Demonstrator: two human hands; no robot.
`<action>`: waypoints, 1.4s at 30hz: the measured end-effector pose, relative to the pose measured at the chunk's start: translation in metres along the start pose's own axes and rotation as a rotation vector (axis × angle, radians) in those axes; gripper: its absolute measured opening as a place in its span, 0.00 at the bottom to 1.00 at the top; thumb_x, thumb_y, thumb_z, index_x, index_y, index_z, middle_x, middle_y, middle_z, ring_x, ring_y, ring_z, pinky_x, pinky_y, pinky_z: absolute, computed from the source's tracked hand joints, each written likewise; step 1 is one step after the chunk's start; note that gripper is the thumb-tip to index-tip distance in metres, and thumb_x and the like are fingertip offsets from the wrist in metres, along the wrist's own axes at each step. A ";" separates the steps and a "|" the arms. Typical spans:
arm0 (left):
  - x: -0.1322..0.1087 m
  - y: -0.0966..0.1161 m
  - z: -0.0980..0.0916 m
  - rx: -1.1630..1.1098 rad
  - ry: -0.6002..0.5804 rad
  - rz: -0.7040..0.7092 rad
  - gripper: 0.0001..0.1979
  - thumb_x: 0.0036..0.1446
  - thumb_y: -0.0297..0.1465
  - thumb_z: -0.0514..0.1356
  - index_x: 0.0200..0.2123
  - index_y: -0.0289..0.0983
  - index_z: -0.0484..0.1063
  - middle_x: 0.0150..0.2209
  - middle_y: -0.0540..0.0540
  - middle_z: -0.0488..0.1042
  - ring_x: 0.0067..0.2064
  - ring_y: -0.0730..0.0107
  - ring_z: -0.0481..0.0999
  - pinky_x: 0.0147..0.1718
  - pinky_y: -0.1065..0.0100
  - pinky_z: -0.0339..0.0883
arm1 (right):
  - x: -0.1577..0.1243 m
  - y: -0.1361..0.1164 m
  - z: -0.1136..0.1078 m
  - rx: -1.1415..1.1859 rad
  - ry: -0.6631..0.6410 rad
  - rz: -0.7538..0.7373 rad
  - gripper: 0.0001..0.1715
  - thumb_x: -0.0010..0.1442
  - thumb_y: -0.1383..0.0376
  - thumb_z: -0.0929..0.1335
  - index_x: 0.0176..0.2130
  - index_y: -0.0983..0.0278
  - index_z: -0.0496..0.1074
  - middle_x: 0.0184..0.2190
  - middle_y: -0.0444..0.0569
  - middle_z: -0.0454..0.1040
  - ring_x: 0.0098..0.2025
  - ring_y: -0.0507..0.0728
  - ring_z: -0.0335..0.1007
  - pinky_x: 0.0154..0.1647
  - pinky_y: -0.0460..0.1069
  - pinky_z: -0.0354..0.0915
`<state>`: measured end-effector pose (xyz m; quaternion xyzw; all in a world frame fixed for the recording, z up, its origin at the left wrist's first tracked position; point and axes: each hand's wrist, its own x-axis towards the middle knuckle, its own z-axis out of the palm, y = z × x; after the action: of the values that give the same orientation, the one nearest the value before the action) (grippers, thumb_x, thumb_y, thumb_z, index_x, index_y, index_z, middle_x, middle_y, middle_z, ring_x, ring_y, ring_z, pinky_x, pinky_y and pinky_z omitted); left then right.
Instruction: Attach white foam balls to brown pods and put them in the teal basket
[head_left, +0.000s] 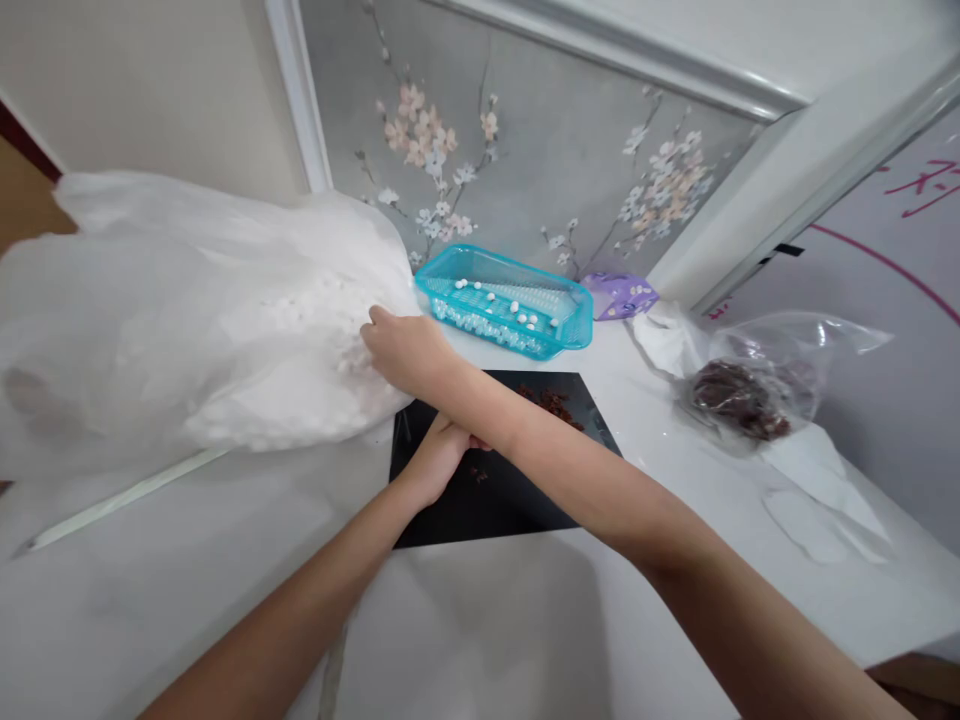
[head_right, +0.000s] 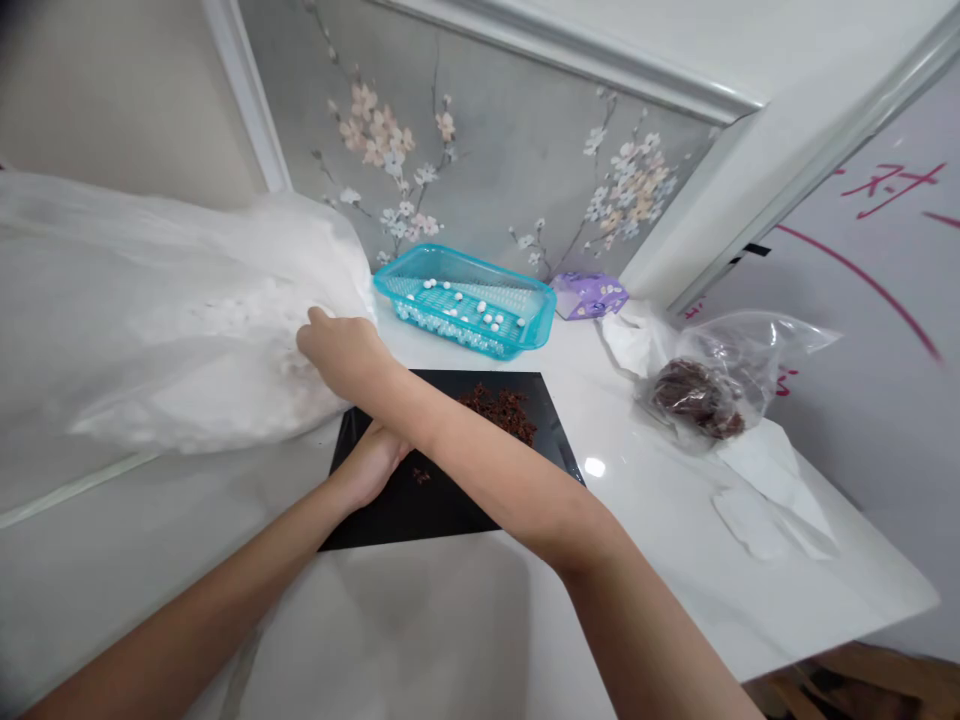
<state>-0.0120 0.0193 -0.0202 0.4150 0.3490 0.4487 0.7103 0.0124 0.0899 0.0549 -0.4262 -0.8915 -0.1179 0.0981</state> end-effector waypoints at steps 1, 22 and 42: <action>-0.001 0.000 0.000 -0.003 0.007 0.000 0.03 0.50 0.30 0.59 0.28 0.36 0.70 0.26 0.50 0.73 0.31 0.71 0.71 0.33 0.69 0.63 | 0.006 -0.001 0.004 -0.005 -0.032 0.009 0.11 0.56 0.75 0.61 0.37 0.68 0.70 0.41 0.55 0.72 0.36 0.58 0.73 0.28 0.49 0.65; 0.005 0.009 0.003 -0.104 0.021 0.015 0.11 0.52 0.36 0.59 0.32 0.35 0.74 0.30 0.47 0.76 0.32 0.72 0.73 0.30 0.72 0.65 | -0.144 0.024 0.011 0.615 0.429 0.370 0.06 0.59 0.66 0.63 0.38 0.62 0.68 0.36 0.46 0.72 0.25 0.48 0.64 0.27 0.44 0.62; 0.008 0.012 0.002 -0.160 0.110 -0.065 0.10 0.45 0.27 0.65 0.34 0.36 0.74 0.31 0.52 0.74 0.31 0.82 0.71 0.33 0.78 0.64 | -0.177 0.032 0.018 0.852 -0.008 0.142 0.06 0.56 0.71 0.65 0.34 0.64 0.72 0.32 0.46 0.71 0.25 0.46 0.62 0.24 0.42 0.61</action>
<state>-0.0120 0.0297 -0.0094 0.3204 0.3638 0.4740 0.7351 0.1451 -0.0159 -0.0071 -0.4081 -0.8294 0.2695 0.2699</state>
